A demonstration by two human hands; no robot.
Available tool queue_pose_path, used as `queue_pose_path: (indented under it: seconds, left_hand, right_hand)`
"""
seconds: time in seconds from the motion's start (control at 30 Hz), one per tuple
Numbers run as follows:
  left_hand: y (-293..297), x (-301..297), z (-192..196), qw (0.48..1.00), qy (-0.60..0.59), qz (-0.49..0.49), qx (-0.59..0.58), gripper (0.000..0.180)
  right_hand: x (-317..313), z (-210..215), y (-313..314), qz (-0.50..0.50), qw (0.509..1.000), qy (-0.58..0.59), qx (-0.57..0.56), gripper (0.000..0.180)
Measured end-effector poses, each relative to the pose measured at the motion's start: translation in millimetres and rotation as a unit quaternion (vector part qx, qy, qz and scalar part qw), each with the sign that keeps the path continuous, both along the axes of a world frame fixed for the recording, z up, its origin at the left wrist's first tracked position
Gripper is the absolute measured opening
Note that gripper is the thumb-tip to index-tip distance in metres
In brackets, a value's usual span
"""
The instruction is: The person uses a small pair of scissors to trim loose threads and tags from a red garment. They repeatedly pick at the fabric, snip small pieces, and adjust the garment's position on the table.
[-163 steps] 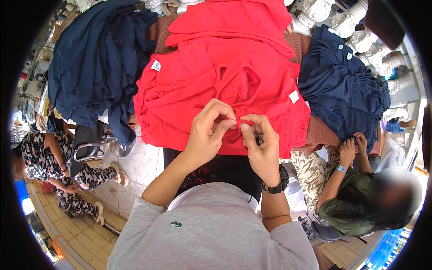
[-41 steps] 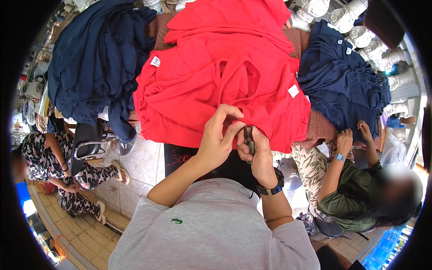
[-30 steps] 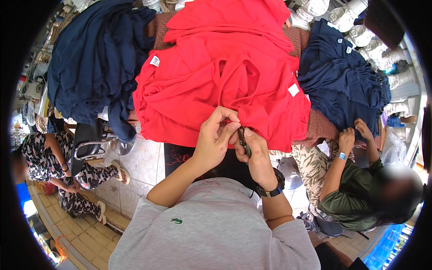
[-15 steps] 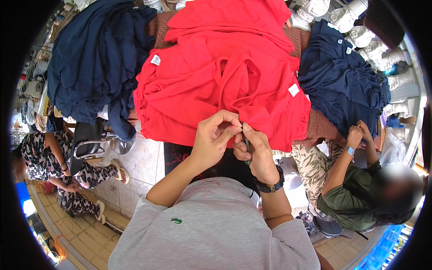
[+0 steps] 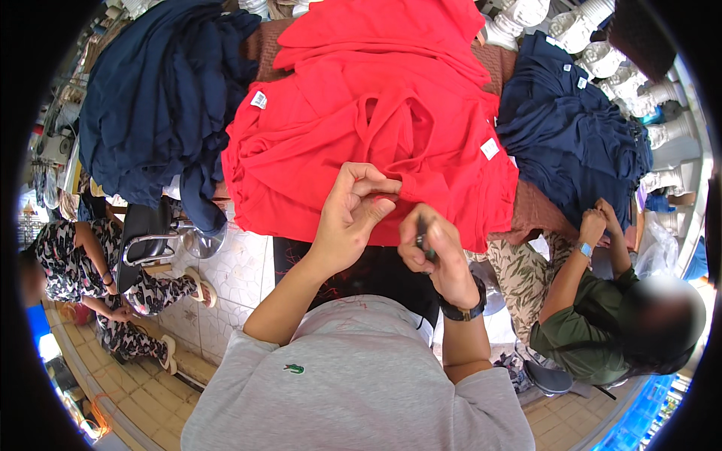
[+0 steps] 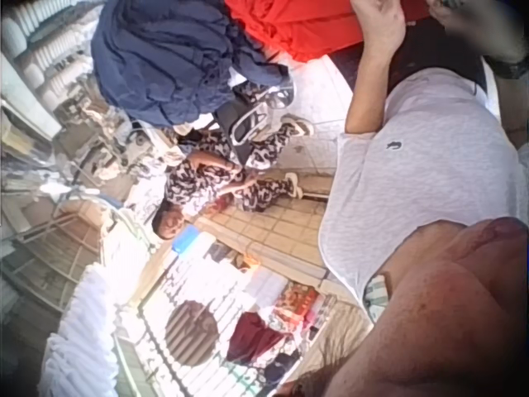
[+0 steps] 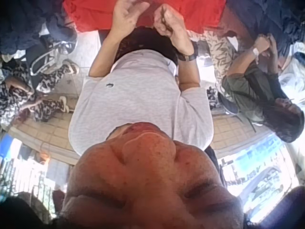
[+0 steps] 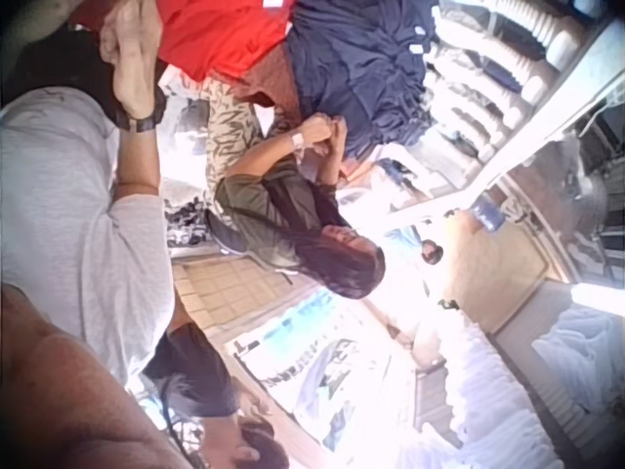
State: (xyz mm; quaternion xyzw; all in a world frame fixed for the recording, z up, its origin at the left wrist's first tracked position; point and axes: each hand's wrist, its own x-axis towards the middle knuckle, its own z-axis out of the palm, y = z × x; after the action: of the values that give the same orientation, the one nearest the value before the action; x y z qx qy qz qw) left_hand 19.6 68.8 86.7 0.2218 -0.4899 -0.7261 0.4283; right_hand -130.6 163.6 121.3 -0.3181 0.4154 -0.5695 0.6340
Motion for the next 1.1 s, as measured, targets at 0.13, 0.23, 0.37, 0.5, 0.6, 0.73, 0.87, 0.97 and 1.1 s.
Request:
queue_pose_path:
  seconds: [0.13,0.23,0.37,0.5,0.6,0.73,0.87,0.97,1.1]
  left_hand:
    - [-2,0,1,0.999,-0.005,-0.031,-0.020,0.035]
    - [0,-8,1,0.999,0.006,0.002,-0.035,0.033]
    - [-1,-7,2,0.996,-0.067,0.052,-0.040,0.023]
    - [-9,29,32,0.981,-0.168,-0.052,-0.084,0.013]
    - [-9,50,51,0.928,-0.260,-0.205,-0.169,0.010]
    - [4,30,49,0.926,-0.281,-0.033,-0.250,0.024]
    - [1,-1,28,0.919,-0.251,0.054,-0.301,0.037]
    - [-1,-17,12,0.940,-0.207,0.042,-0.269,0.038]
    - [-2,-20,17,0.970,-0.172,0.007,-0.169,0.030]
  right_hand:
    - [6,1,4,-0.189,0.962,0.191,-0.045,0.020]
    - [9,3,-3,-0.205,0.963,0.169,-0.037,0.018]
    - [4,-8,-11,-0.206,0.931,0.297,-0.049,0.010]
    - [-11,-10,-11,-0.192,0.925,0.325,-0.052,0.012]
    - [-9,-11,-14,-0.189,0.935,0.289,-0.082,0.014]
    - [-7,-7,-14,-0.166,0.954,0.243,-0.053,0.016]
    - [-5,-4,-14,-0.159,0.953,0.252,-0.060,0.016]
    - [-7,4,-11,-0.159,0.936,0.314,-0.029,0.016]
    - [-10,1,-9,-0.169,0.927,0.333,-0.038,0.012]
